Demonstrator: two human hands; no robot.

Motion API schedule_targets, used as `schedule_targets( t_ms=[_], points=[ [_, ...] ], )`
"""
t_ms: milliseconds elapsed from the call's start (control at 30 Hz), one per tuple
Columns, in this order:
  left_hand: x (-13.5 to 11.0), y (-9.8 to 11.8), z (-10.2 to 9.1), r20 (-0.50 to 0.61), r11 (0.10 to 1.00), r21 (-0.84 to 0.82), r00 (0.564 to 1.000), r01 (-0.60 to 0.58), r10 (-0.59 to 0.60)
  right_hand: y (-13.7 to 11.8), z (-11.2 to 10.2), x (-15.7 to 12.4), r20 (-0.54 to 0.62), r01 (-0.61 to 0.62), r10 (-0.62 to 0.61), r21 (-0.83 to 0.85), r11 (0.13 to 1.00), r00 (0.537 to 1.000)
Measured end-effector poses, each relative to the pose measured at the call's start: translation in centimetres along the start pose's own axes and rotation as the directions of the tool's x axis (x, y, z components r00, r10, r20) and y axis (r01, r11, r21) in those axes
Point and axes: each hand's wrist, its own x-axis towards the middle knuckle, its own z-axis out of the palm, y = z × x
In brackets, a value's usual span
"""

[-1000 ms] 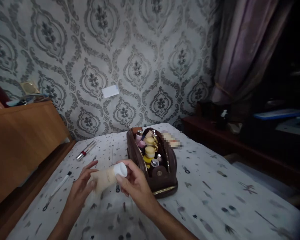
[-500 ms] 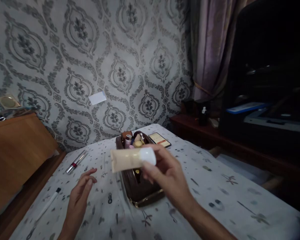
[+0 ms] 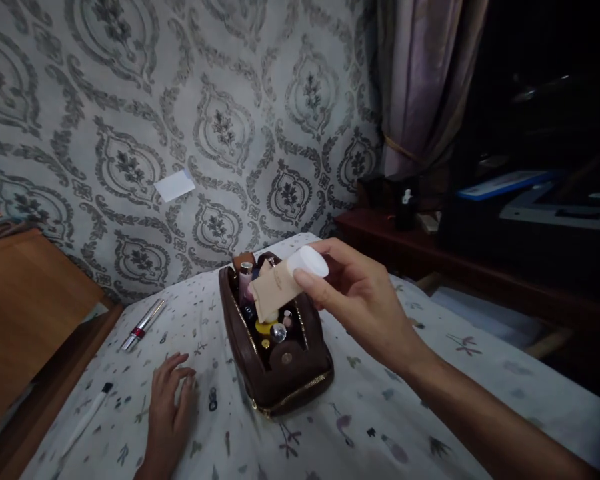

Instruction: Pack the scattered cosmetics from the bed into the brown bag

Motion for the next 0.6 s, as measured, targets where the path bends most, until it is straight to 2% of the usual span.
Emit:
schedule_targets(
  t_ms=[133,267,433,600],
  points=[
    [0.1,-0.3,0.3,-0.017,0.999,0.038,1.0,-0.009,0.01,1.0,0.2,1.0,0.03,0.013,-0.011,-0.076,0.997,0.999],
    [-0.1,-1.3,0.7,-0.028,0.998,0.062,1.0,0.0,0.002,2.0,0.2,3.1,0.057,0.006,0.006,-0.21,0.978,0.998],
    [-0.5,-2.5,0.8,0.023,0.994,0.105,0.999,-0.042,0.04,3.2,1.1,5.9,0.173,-0.007,0.081,-0.393,0.919,0.982],
    [-0.5,-2.5,0.7,0.046,0.994,0.109,0.999,-0.031,0.026,3.3,2.8,6.8,0.292,-0.012,0.18,-0.497,0.867,0.939]
  ],
)
